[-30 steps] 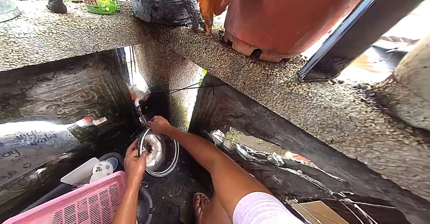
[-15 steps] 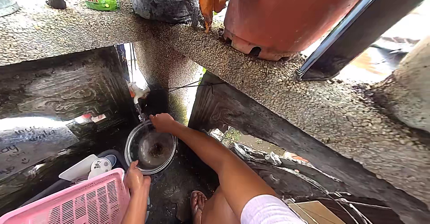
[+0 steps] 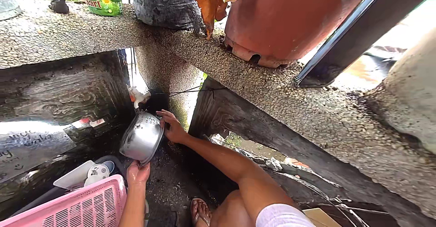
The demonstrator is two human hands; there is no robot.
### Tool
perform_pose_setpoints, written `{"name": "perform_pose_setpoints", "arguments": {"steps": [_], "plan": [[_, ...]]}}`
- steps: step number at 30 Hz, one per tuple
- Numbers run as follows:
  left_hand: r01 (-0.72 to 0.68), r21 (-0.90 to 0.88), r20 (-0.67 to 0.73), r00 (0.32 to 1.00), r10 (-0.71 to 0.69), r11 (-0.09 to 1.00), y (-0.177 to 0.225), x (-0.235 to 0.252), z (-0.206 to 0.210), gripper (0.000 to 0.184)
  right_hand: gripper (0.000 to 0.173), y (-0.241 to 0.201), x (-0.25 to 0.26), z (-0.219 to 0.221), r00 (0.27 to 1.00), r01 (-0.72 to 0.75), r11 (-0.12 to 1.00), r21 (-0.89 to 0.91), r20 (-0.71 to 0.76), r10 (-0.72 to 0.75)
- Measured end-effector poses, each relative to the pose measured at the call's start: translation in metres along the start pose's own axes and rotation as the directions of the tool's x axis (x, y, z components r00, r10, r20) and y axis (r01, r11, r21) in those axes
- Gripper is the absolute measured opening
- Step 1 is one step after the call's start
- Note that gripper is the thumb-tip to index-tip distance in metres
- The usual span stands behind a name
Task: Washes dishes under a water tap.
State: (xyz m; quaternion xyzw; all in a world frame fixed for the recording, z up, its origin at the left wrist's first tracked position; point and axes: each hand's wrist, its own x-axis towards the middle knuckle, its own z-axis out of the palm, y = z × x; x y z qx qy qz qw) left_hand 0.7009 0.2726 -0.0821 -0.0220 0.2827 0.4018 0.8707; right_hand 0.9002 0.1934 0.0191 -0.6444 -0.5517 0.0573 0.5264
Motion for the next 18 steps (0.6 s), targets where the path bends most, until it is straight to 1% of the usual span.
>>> {"name": "perform_pose_setpoints", "arguments": {"steps": [2, 3, 4, 5, 6, 7, 8, 9, 11, 13, 14, 16, 17, 18], "plan": [[0.008, 0.011, 0.045, 0.999, -0.009, 1.000, -0.003, 0.000, -0.006, 0.027, 0.026, 0.007, -0.002, -0.001, 0.978, -0.205, 0.974, 0.097, -0.013, 0.207], [0.012, 0.002, 0.074, 0.997, -0.012, 1.000, -0.004, 0.001, -0.009, 0.030, 0.031, 0.009, -0.002, -0.001, 0.949, -0.307, 0.928, 0.211, -0.011, 0.316], [0.014, -0.003, 0.110, 0.994, -0.014, 1.000, -0.004, 0.002, -0.012, 0.034, 0.031, 0.012, -0.003, 0.002, 0.904, -0.400, 0.840, 0.367, 0.008, 0.427], [0.011, 0.009, 0.135, 0.991, -0.012, 1.000, -0.004, 0.002, -0.014, 0.038, 0.030, 0.013, -0.003, 0.005, 0.832, -0.497, 0.701, 0.512, 0.052, 0.552], [0.005, 0.035, 0.146, 0.989, -0.010, 0.999, -0.004, 0.003, -0.014, 0.042, 0.032, 0.014, -0.002, 0.007, 0.749, -0.579, 0.568, 0.585, 0.106, 0.654], [-0.005, 0.074, 0.147, 0.989, -0.006, 0.997, -0.005, 0.003, -0.014, 0.045, 0.039, 0.016, -0.002, 0.009, 0.681, -0.641, 0.492, 0.589, 0.140, 0.719], [-0.013, 0.120, 0.145, 0.989, -0.005, 0.993, -0.006, 0.002, -0.013, 0.050, 0.045, 0.018, -0.002, 0.010, 0.645, -0.694, 0.492, 0.526, 0.150, 0.749], [-0.008, 0.170, 0.140, 0.990, -0.016, 0.985, -0.008, 0.003, -0.013, 0.055, 0.046, 0.020, -0.001, 0.010, 0.644, -0.724, 0.548, 0.419, 0.126, 0.755], [0.059, 0.273, 0.082, 0.993, -0.084, 0.960, -0.009, 0.012, -0.016, 0.064, 0.050, 0.023, 0.003, 0.008, 0.698, -0.710, 0.688, 0.151, 0.026, 0.715], [0.194, 0.388, 0.043, 0.973, -0.228, 0.901, 0.001, 0.025, -0.017, 0.074, 0.054, 0.019, 0.010, 0.002, 0.759, -0.651, 0.755, -0.079, -0.028, 0.651], [0.255, 0.458, 0.045, 0.950, -0.309, 0.851, 0.010, 0.033, -0.013, 0.080, 0.055, 0.012, 0.013, 0.000, 0.787, -0.613, 0.773, -0.164, -0.034, 0.616], [0.339, 0.621, 0.038, 0.887, -0.459, 0.706, 0.031, 0.048, 0.007, 0.086, 0.057, -0.001, 0.013, 0.001, 0.837, -0.519, 0.787, -0.335, -0.012, 0.547], [0.356, 0.709, 0.001, 0.863, -0.506, 0.609, 0.039, 0.055, 0.023, 0.086, 0.058, -0.009, 0.011, 0.003, 0.847, -0.478, 0.774, -0.414, 0.015, 0.531], [0.332, 0.805, -0.061, 0.871, -0.488, 0.491, 0.044, 0.060, 0.042, 0.085, 0.059, -0.015, 0.009, 0.007, 0.844, -0.447, 0.754, -0.482, 0.051, 0.533]]}}
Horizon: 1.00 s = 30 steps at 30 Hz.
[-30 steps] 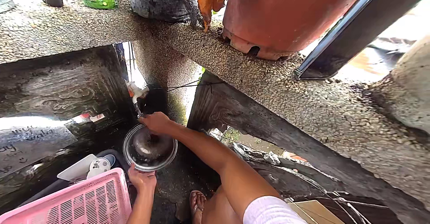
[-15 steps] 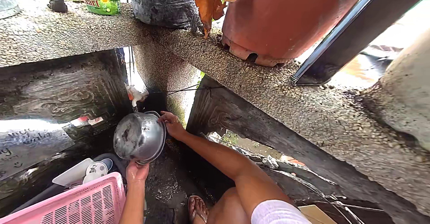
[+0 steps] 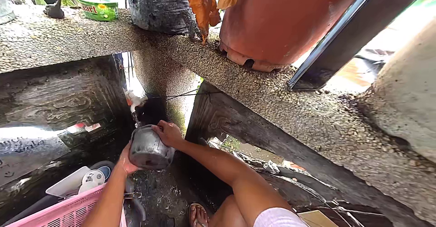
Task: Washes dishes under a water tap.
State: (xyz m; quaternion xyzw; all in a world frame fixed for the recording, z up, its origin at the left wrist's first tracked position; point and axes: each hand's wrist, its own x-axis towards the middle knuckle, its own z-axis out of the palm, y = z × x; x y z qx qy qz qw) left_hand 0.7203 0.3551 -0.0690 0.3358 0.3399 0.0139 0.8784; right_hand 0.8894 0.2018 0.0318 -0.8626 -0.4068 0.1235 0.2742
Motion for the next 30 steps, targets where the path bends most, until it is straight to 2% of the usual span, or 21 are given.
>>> {"name": "perform_pose_setpoints", "arguments": {"steps": [2, 3, 5, 6, 7, 8, 9, 10, 12, 13, 16, 18, 20, 22, 23, 24, 25, 26, 27, 29, 30], "plan": [[-0.039, 0.390, -0.198, 0.972, 0.125, 0.920, 0.028, 0.004, 0.020, 0.085, 0.060, -0.007, -0.007, 0.012, 0.997, 0.013, 0.998, -0.053, 0.074, -0.010], [-0.064, 0.581, -0.244, 0.937, 0.248, 0.812, 0.034, 0.004, 0.033, 0.085, 0.058, -0.010, -0.009, 0.023, 0.994, 0.002, 0.999, -0.039, 0.108, 0.002], [-0.011, 0.887, -0.231, 0.855, 0.465, 0.461, 0.035, 0.004, 0.064, 0.091, 0.051, -0.012, -0.010, 0.042, 0.991, -0.044, 0.999, 0.027, 0.127, 0.040], [0.068, 0.949, -0.228, 0.822, 0.522, 0.307, 0.032, 0.003, 0.079, 0.096, 0.047, -0.014, -0.010, 0.050, 0.992, -0.067, 0.997, 0.047, 0.107, 0.062], [0.134, 0.966, -0.237, 0.804, 0.546, 0.222, 0.029, 0.000, 0.090, 0.100, 0.046, -0.014, -0.011, 0.055, 0.993, -0.084, 0.994, 0.068, 0.086, 0.078], [0.171, 0.966, -0.250, 0.794, 0.554, 0.192, 0.030, 0.002, 0.093, 0.100, 0.046, -0.012, -0.012, 0.059, 0.995, -0.078, 0.992, 0.096, 0.066, 0.072], [0.169, 0.960, -0.265, 0.804, 0.533, 0.222, 0.032, 0.005, 0.089, 0.097, 0.047, -0.010, -0.016, 0.062, 0.998, -0.055, 0.991, 0.123, 0.049, 0.049], [0.128, 0.942, -0.276, 0.819, 0.503, 0.309, 0.036, 0.011, 0.082, 0.086, 0.047, -0.007, -0.021, 0.063, 0.999, -0.015, 0.989, 0.147, 0.034, 0.010], [0.014, 0.858, -0.286, 0.843, 0.456, 0.513, 0.040, 0.017, 0.071, 0.054, 0.044, -0.001, -0.031, 0.068, 0.996, 0.084, 0.971, 0.224, 0.022, -0.091], [-0.015, 0.837, -0.287, 0.839, 0.462, 0.547, 0.037, 0.014, 0.069, 0.047, 0.043, 0.001, -0.032, 0.070, 0.990, 0.128, 0.949, 0.289, 0.013, -0.137], [-0.048, 0.833, -0.305, 0.792, 0.529, 0.551, 0.018, 0.001, 0.068, 0.063, 0.038, -0.005, -0.015, 0.062, 0.994, 0.101, 0.923, 0.372, -0.003, -0.108], [-0.094, 0.768, -0.375, 0.736, 0.563, 0.633, -0.005, -0.001, 0.061, 0.054, 0.028, -0.018, 0.007, 0.051, 0.999, -0.014, 0.903, 0.429, 0.044, -0.005], [-0.124, 0.737, -0.403, 0.708, 0.580, 0.664, -0.030, 0.001, 0.050, 0.042, 0.024, -0.032, 0.029, 0.054, 0.984, -0.160, 0.775, 0.611, 0.157, 0.079], [-0.121, 0.774, -0.396, 0.674, 0.624, 0.621, -0.053, 0.003, 0.041, 0.027, 0.024, -0.041, 0.042, 0.060, 0.945, -0.310, 0.489, 0.815, 0.322, 0.062], [-0.129, 0.791, -0.376, 0.668, 0.642, 0.598, -0.061, 0.004, 0.036, 0.021, 0.027, -0.043, 0.047, 0.064, 0.926, -0.358, 0.392, 0.847, 0.377, 0.033], [-0.137, 0.808, -0.352, 0.666, 0.657, 0.572, -0.066, 0.005, 0.031, 0.020, 0.033, -0.046, 0.050, 0.069, 0.917, -0.378, 0.355, 0.855, 0.398, 0.016], [-0.149, 0.829, -0.325, 0.657, 0.681, 0.539, -0.068, 0.005, 0.027, 0.020, 0.041, -0.051, 0.051, 0.073, 0.921, -0.362, 0.380, 0.851, 0.388, 0.009], [-0.165, 0.848, -0.293, 0.645, 0.705, 0.504, -0.067, 0.003, 0.026, 0.020, 0.047, -0.056, 0.050, 0.075, 0.938, -0.302, 0.467, 0.831, 0.346, -0.008], [-0.179, 0.869, -0.253, 0.642, 0.724, 0.461, -0.063, 0.000, 0.026, 0.022, 0.049, -0.061, 0.048, 0.075, 0.956, -0.197, 0.617, 0.762, 0.288, -0.050], [-0.216, 0.902, -0.162, 0.633, 0.757, 0.373, -0.050, -0.010, 0.030, 0.019, 0.053, -0.059, 0.046, 0.074, 0.945, 0.118, 0.897, 0.426, 0.228, -0.233], [-0.251, 0.910, -0.122, 0.599, 0.792, 0.329, -0.043, -0.016, 0.032, 0.018, 0.052, -0.055, 0.047, 0.075, 0.911, 0.276, 0.934, 0.228, 0.248, -0.330]]}}
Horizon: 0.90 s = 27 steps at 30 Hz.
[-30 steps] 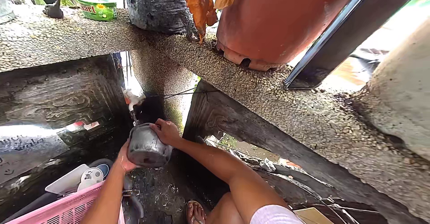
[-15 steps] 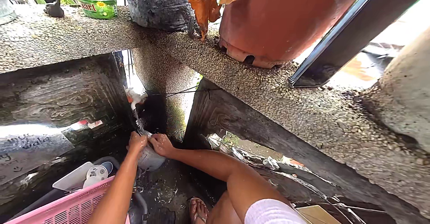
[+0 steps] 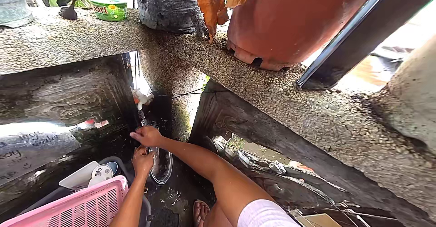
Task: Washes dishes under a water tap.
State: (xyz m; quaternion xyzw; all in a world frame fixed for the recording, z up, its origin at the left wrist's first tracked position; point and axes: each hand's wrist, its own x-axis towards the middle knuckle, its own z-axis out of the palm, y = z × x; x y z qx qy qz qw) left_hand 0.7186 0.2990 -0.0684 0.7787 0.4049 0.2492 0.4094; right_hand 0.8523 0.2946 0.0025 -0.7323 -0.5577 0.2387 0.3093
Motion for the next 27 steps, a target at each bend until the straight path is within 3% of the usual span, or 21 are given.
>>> {"name": "perform_pose_setpoints", "arguments": {"steps": [2, 5, 6, 7, 10, 12, 14, 15, 17, 19, 20, 21, 24, 25, 27], "plan": [[-0.086, -0.039, -0.102, 0.991, 0.082, 0.996, 0.006, 0.001, -0.013, 0.023, 0.046, 0.013, 0.001, -0.002, 0.998, 0.037, 0.982, -0.186, 0.059, -0.026], [-0.169, -0.134, -0.232, 0.963, 0.135, 0.976, 0.011, -0.006, -0.021, 0.035, 0.040, 0.025, 0.008, -0.021, 0.969, -0.247, 0.969, -0.004, 0.008, 0.247], [-0.167, -0.134, -0.234, 0.963, 0.133, 0.977, 0.010, -0.008, -0.019, 0.034, 0.039, 0.025, 0.010, -0.024, 0.960, -0.275, 0.961, -0.034, 0.037, 0.276], [-0.130, -0.118, -0.199, 0.974, 0.104, 0.984, 0.009, -0.007, -0.017, 0.028, 0.039, 0.018, 0.010, -0.021, 0.963, -0.243, 0.959, -0.148, 0.078, 0.256], [-0.004, -0.039, -0.061, 0.998, 0.002, 0.999, 0.012, 0.002, -0.018, 0.020, 0.039, -0.008, 0.005, 0.000, 0.977, 0.069, 0.885, -0.461, 0.210, 0.033], [-0.042, -0.118, -0.126, 0.992, 0.027, 0.992, 0.012, -0.003, -0.020, 0.009, 0.038, -0.009, 0.008, -0.009, 0.982, 0.030, 0.926, -0.376, 0.185, 0.043], [-0.133, -0.204, -0.195, 0.976, 0.092, 0.970, 0.007, -0.013, -0.024, 0.006, 0.040, 0.006, 0.014, -0.027, 0.961, -0.242, 0.959, -0.150, 0.101, 0.258], [-0.167, -0.220, -0.200, 0.972, 0.123, 0.961, 0.005, -0.015, -0.024, 0.009, 0.040, 0.015, 0.016, -0.032, 0.948, -0.305, 0.947, -0.097, 0.062, 0.312], [-0.091, -0.156, -0.114, 0.991, 0.073, 0.984, 0.005, -0.013, -0.027, 0.011, 0.039, 0.011, 0.011, -0.022, 0.960, -0.248, 0.943, -0.221, 0.075, 0.270], [0.026, -0.060, -0.014, 1.000, -0.027, 0.998, 0.010, -0.005, -0.028, 0.014, 0.038, -0.002, 0.001, 0.000, 0.980, -0.018, 0.905, -0.426, 0.172, 0.100], [0.047, -0.050, -0.011, 0.999, -0.048, 0.998, 0.012, -0.004, -0.028, 0.016, 0.038, -0.005, -0.001, 0.006, 0.977, 0.053, 0.895, -0.443, 0.207, 0.044], [0.035, -0.080, -0.036, 0.999, -0.038, 0.996, 0.011, -0.005, -0.028, 0.018, 0.036, -0.003, 0.000, 0.003, 0.979, 0.043, 0.918, -0.394, 0.199, 0.039], [-0.135, -0.194, -0.123, 0.986, 0.113, 0.972, 0.000, -0.018, -0.028, 0.023, 0.037, 0.021, 0.006, -0.025, 0.957, -0.267, 0.958, -0.100, 0.086, 0.276], [-0.142, -0.193, -0.105, 0.987, 0.123, 0.971, -0.003, -0.019, -0.029, 0.021, 0.038, 0.023, 0.007, -0.026, 0.952, -0.293, 0.951, -0.098, 0.058, 0.300], [-0.016, -0.124, -0.024, 1.000, 0.013, 0.992, -0.001, -0.015, -0.028, 0.016, 0.041, 0.005, 0.002, -0.012, 0.972, -0.166, 0.941, -0.297, 0.114, 0.207]]}}
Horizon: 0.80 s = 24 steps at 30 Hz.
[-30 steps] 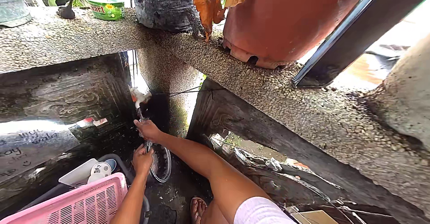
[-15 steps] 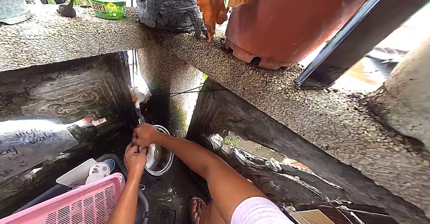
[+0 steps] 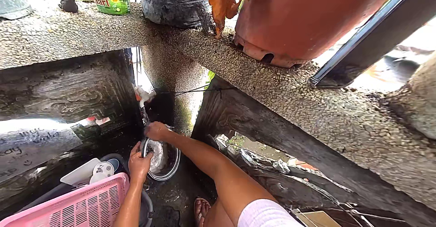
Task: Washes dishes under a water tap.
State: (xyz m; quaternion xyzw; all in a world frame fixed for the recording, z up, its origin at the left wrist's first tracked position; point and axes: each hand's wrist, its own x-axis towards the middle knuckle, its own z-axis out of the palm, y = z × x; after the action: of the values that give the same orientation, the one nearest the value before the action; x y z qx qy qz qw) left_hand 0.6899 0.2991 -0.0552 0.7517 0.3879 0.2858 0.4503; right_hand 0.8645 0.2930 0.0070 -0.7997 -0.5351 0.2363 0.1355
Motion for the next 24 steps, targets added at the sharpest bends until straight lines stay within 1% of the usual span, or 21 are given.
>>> {"name": "perform_pose_setpoints", "arguments": {"steps": [1, 2, 3, 4, 5, 6, 7, 8, 9, 10, 11, 12, 13, 14, 16, 17, 18, 20, 21, 23, 24], "plan": [[0.050, 0.040, 0.010, 0.999, -0.050, 0.998, 0.003, 0.002, 0.003, 0.015, 0.041, -0.011, -0.005, 0.009, 0.996, 0.091, 0.989, -0.114, 0.033, -0.087], [0.068, 0.068, -0.007, 0.998, -0.068, 0.995, 0.007, 0.003, 0.004, 0.016, 0.042, -0.019, -0.008, 0.018, 0.985, 0.173, 0.968, -0.181, 0.060, -0.165], [0.074, 0.071, -0.032, 0.997, -0.071, 0.995, 0.011, 0.002, 0.005, 0.015, 0.041, -0.022, -0.008, 0.018, 0.978, 0.206, 0.964, -0.170, 0.074, -0.196], [0.067, 0.045, -0.071, 0.995, -0.063, 0.997, 0.013, -0.002, 0.004, 0.012, 0.039, -0.017, -0.003, 0.012, 0.983, 0.178, 0.980, -0.092, 0.068, -0.173], [0.045, 0.000, -0.101, 0.994, -0.045, 0.999, 0.013, -0.008, 0.001, 0.011, 0.039, -0.009, 0.000, 0.003, 0.994, 0.091, 0.996, 0.021, 0.059, -0.092], [0.006, -0.052, -0.125, 0.992, -0.013, 0.999, 0.010, -0.013, -0.001, 0.014, 0.041, 0.000, 0.002, -0.005, 0.999, -0.019, 0.993, 0.121, 0.044, 0.014], [-0.019, -0.093, -0.131, 0.991, 0.007, 0.995, 0.007, -0.016, -0.002, 0.017, 0.044, 0.007, 0.003, -0.007, 0.995, -0.094, 0.984, 0.149, 0.023, 0.092], [-0.002, -0.107, -0.100, 0.995, -0.009, 0.994, 0.005, -0.016, -0.003, 0.016, 0.044, 0.005, 0.002, -0.005, 0.994, -0.105, 0.989, 0.108, 0.016, 0.104], [0.053, -0.091, -0.041, 0.998, -0.057, 0.994, 0.004, -0.012, -0.004, 0.013, 0.044, -0.003, -0.002, 0.001, 0.998, -0.048, 0.999, 0.005, 0.030, 0.047], [0.121, -0.059, 0.014, 0.993, -0.120, 0.991, 0.006, -0.008, -0.003, 0.014, 0.043, -0.013, -0.005, 0.010, 0.996, 0.063, 0.992, -0.113, 0.062, -0.057], [0.169, -0.036, 0.035, 0.985, -0.167, 0.985, 0.007, -0.007, -0.002, 0.016, 0.042, -0.023, -0.009, 0.020, 0.981, 0.185, 0.963, -0.196, 0.096, -0.169], [0.198, -0.043, 0.026, 0.980, -0.197, 0.979, 0.008, -0.009, 0.000, 0.014, 0.040, -0.029, -0.010, 0.025, 0.963, 0.263, 0.942, -0.208, 0.113, -0.244], [0.214, -0.107, 0.006, 0.977, -0.214, 0.971, 0.010, -0.010, 0.001, 0.010, 0.040, -0.026, -0.006, 0.023, 0.957, 0.286, 0.942, -0.178, 0.093, -0.273], [0.225, -0.199, -0.012, 0.973, -0.232, 0.954, 0.011, -0.012, 0.001, 0.013, 0.043, -0.016, -0.002, 0.014, 0.968, 0.250, 0.961, -0.119, 0.053, -0.245], [0.249, -0.446, -0.053, 0.951, -0.303, 0.860, 0.012, -0.019, -0.004, 0.028, 0.060, 0.011, -0.002, -0.005, 0.998, 0.056, 0.998, 0.016, 0.013, -0.056], [0.269, -0.565, -0.093, 0.919, -0.383, 0.780, 0.011, -0.021, -0.006, 0.028, 0.066, 0.027, -0.004, -0.009, 1.000, -0.028, 0.998, 0.050, 0.016, 0.027], [0.280, -0.663, -0.121, 0.876, -0.468, 0.695, 0.010, -0.022, -0.008, 0.022, 0.068, 0.040, -0.007, -0.011, 0.996, -0.081, 0.995, 0.053, 0.037, 0.079], [0.301, -0.781, -0.102, 0.802, -0.588, 0.547, 0.005, -0.027, -0.008, 0.021, 0.064, 0.058, -0.007, -0.012, 0.990, -0.122, 0.993, -0.006, 0.069, 0.122], [0.315, -0.809, -0.084, 0.773, -0.629, 0.496, 0.000, -0.033, -0.003, 0.023, 0.057, 0.056, -0.008, -0.016, 0.988, -0.124, 0.991, -0.056, 0.084, 0.129], [0.393, -0.833, -0.003, 0.700, -0.714, 0.389, -0.012, -0.049, 0.014, 0.030, 0.046, 0.031, -0.015, -0.032, 0.986, -0.107, 0.968, -0.227, 0.101, 0.133], [0.463, -0.829, 0.078, 0.651, -0.755, 0.313, -0.017, -0.057, 0.025, 0.035, 0.045, 0.017, -0.021, -0.038, 0.991, -0.072, 0.949, -0.307, 0.083, 0.102]]}}
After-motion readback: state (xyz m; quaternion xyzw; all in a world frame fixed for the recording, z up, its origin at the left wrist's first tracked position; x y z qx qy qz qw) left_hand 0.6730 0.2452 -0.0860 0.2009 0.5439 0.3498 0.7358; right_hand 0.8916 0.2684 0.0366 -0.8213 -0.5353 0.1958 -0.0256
